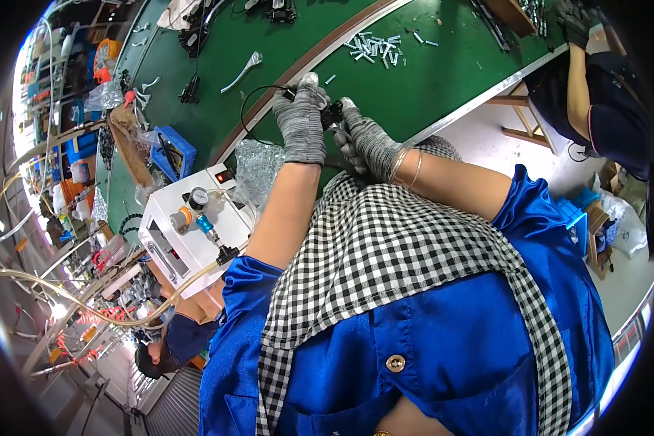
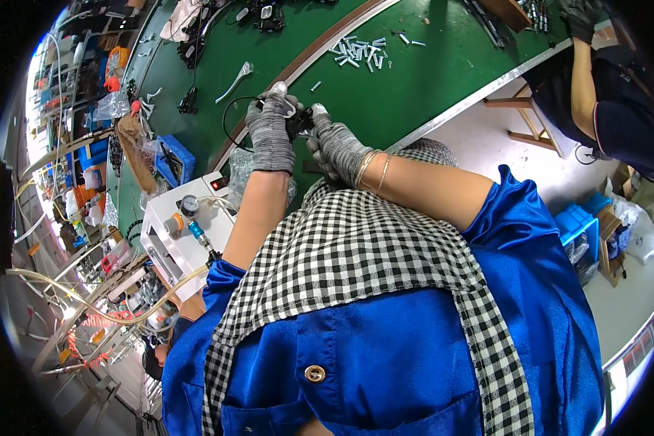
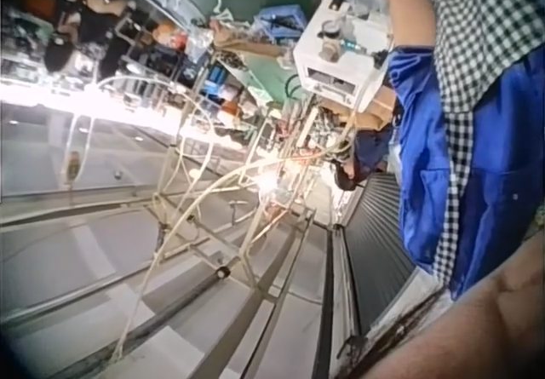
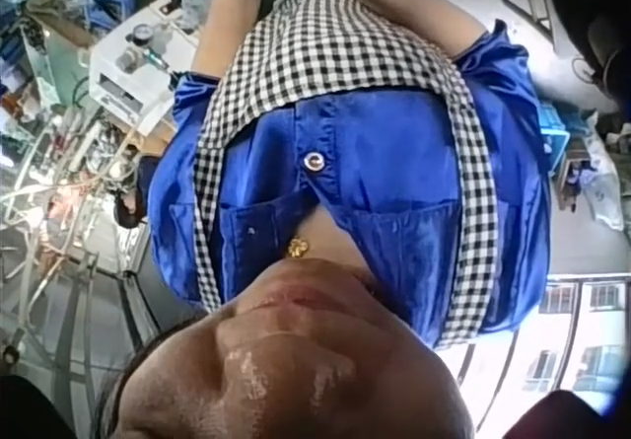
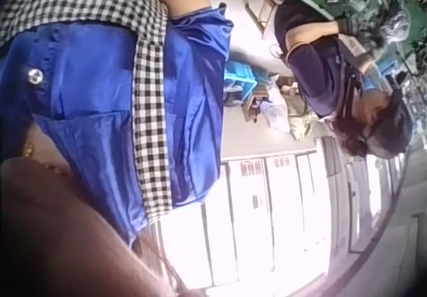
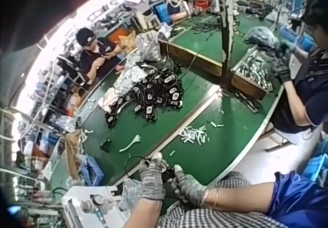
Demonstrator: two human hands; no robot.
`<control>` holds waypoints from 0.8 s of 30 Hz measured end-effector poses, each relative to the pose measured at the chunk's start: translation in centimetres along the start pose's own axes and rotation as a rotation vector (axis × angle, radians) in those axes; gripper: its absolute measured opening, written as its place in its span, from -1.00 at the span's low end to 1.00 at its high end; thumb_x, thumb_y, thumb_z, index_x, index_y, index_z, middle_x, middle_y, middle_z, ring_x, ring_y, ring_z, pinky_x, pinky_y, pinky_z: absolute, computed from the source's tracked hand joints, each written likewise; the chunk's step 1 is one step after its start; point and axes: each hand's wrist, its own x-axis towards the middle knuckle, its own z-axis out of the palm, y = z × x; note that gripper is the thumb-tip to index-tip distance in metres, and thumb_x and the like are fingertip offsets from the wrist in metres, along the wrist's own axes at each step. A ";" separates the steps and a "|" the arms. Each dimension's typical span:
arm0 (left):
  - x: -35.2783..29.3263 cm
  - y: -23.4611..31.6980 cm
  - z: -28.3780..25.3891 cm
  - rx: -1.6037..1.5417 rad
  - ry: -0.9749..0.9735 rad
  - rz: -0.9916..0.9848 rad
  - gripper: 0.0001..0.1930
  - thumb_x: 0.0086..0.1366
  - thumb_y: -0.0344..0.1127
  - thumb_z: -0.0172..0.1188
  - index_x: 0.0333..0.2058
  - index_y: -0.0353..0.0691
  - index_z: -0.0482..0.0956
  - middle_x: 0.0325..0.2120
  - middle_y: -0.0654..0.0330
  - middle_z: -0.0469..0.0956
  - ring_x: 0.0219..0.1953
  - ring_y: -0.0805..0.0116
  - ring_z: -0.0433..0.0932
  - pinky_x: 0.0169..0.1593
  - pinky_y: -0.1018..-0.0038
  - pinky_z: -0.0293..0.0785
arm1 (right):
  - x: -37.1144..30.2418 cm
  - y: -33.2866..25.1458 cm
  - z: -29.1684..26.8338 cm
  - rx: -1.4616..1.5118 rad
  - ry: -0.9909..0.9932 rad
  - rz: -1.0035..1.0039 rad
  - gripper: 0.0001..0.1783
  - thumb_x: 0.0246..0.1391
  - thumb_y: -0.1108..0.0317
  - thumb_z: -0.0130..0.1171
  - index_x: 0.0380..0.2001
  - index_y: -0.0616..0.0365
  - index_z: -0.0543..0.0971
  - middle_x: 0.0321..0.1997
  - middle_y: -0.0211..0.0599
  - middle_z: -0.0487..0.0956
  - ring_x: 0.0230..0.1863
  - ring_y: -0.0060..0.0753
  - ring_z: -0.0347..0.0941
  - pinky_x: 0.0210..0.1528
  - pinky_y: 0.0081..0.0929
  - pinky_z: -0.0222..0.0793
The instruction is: Assembling small mechanical components at a factory workbench using hand tools.
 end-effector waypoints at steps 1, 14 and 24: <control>0.1 0.2 0.0 0.008 -0.009 -0.052 -0.79 0.08 -0.32 0.27 -0.45 -0.25 0.40 -0.70 0.22 0.45 -0.71 0.46 0.41 -0.62 0.54 0.35 | 0.1 0.1 0.0 0.008 0.009 0.008 -0.34 0.06 -0.38 -0.34 -0.74 -0.07 0.32 -0.86 -0.60 0.19 -0.89 -0.62 0.00 -0.84 -0.60 -0.06; 1.7 0.6 -0.4 0.145 -0.073 -0.210 -0.71 0.08 -0.22 0.26 -0.32 -0.24 0.42 -0.57 0.12 0.50 -0.58 0.30 0.52 -0.52 0.41 0.53 | 1.2 0.2 -0.8 0.038 -0.116 0.030 -0.41 0.15 -0.24 -0.30 -0.68 -0.05 0.38 -0.84 -0.59 0.25 -0.87 -0.63 0.10 -0.83 -0.63 0.03; 4.1 2.3 -4.3 -0.101 -0.370 -0.271 -0.67 0.08 -0.09 0.25 -0.29 -0.15 0.43 -0.55 0.19 0.51 -0.52 0.32 0.52 -0.49 0.34 0.51 | 0.2 -0.2 -4.5 -0.725 -0.273 -0.683 -0.52 0.18 -0.06 -0.17 -0.44 0.14 0.48 -0.67 -0.31 0.44 -0.69 -0.35 0.34 -0.62 -0.42 0.26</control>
